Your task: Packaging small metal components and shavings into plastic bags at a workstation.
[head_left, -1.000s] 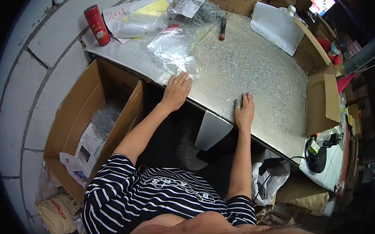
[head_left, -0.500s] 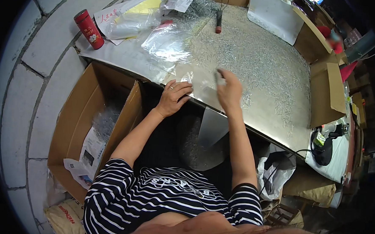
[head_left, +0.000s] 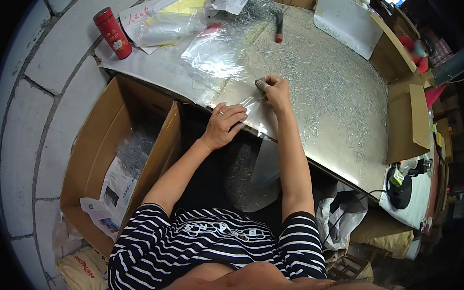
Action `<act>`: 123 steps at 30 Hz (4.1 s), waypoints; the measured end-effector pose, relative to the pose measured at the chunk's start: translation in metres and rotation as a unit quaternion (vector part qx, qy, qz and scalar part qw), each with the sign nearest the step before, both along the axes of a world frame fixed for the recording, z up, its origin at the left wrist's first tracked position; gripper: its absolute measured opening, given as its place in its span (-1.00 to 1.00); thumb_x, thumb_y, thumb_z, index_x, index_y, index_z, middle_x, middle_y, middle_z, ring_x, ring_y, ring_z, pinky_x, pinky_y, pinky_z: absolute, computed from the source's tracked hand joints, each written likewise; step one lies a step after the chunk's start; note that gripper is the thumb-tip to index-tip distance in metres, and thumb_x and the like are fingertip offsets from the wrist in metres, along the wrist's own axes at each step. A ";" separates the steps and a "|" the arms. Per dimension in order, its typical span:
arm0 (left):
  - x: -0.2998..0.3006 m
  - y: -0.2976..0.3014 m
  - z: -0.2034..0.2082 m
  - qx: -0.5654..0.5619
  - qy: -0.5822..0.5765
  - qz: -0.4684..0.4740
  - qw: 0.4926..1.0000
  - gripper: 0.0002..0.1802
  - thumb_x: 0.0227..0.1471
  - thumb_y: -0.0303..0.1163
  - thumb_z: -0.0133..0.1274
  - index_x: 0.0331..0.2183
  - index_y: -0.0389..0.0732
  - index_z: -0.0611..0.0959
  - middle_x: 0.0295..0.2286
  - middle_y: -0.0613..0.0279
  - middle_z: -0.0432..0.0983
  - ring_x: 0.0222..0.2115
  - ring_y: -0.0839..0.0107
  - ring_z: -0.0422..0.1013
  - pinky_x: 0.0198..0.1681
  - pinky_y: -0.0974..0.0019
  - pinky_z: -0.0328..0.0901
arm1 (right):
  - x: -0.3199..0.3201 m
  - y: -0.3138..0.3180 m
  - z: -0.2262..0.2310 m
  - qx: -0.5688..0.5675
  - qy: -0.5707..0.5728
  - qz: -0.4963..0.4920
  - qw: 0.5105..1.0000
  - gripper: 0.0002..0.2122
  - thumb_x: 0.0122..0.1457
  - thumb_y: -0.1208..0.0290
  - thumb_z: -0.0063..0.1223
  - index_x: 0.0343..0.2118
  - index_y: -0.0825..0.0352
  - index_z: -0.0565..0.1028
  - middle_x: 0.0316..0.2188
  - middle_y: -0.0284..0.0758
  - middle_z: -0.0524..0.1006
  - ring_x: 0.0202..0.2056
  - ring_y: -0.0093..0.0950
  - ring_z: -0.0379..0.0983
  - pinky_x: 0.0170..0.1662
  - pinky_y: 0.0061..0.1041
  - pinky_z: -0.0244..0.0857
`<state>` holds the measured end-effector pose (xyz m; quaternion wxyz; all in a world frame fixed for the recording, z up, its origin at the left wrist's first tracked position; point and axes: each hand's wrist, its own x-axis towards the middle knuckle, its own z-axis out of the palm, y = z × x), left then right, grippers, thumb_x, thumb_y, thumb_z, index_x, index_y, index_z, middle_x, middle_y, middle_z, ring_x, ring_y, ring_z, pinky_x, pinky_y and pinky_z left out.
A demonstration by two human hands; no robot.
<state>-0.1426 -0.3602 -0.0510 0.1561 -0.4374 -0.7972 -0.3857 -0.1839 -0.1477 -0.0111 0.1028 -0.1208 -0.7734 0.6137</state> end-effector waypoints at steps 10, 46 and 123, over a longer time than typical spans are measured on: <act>-0.001 0.007 0.000 0.094 -0.048 0.017 0.994 -0.96 -0.01 -0.48 0.09 -0.46 -0.20 0.55 -0.40 0.26 0.53 -0.29 0.28 0.44 -0.01 0.20 0.18 | 0.076 0.013 0.014 0.133 0.106 -0.094 0.981 -0.69 0.11 0.38 0.16 -0.14 0.47 0.50 -0.37 -0.15 0.60 -0.31 -0.40 0.56 -0.29 -0.53 0.37; 0.119 -0.042 -0.010 0.152 -0.639 -0.182 0.732 -0.77 0.17 -0.32 -0.02 -0.44 -0.27 0.54 -0.53 0.30 0.49 -0.49 0.55 0.43 -0.37 0.50 0.30 | 0.253 -0.026 -0.018 -0.185 0.008 -0.035 0.982 -0.82 0.24 0.46 -0.04 -0.50 0.38 0.49 -0.60 -0.49 0.46 -0.54 -0.72 0.30 -0.43 -0.68 0.17; 0.150 0.009 -0.116 0.022 -0.776 -0.220 0.590 -0.51 -0.10 -0.51 0.25 -0.06 -0.30 0.54 -0.22 0.21 0.55 -0.21 0.48 0.47 -0.09 0.41 0.36 | 0.287 -0.044 -0.043 0.164 -0.111 0.113 0.974 -0.70 0.04 0.64 -0.05 -0.11 0.46 0.48 -0.21 -0.01 0.55 -0.12 -0.11 0.49 -0.06 -0.36 0.34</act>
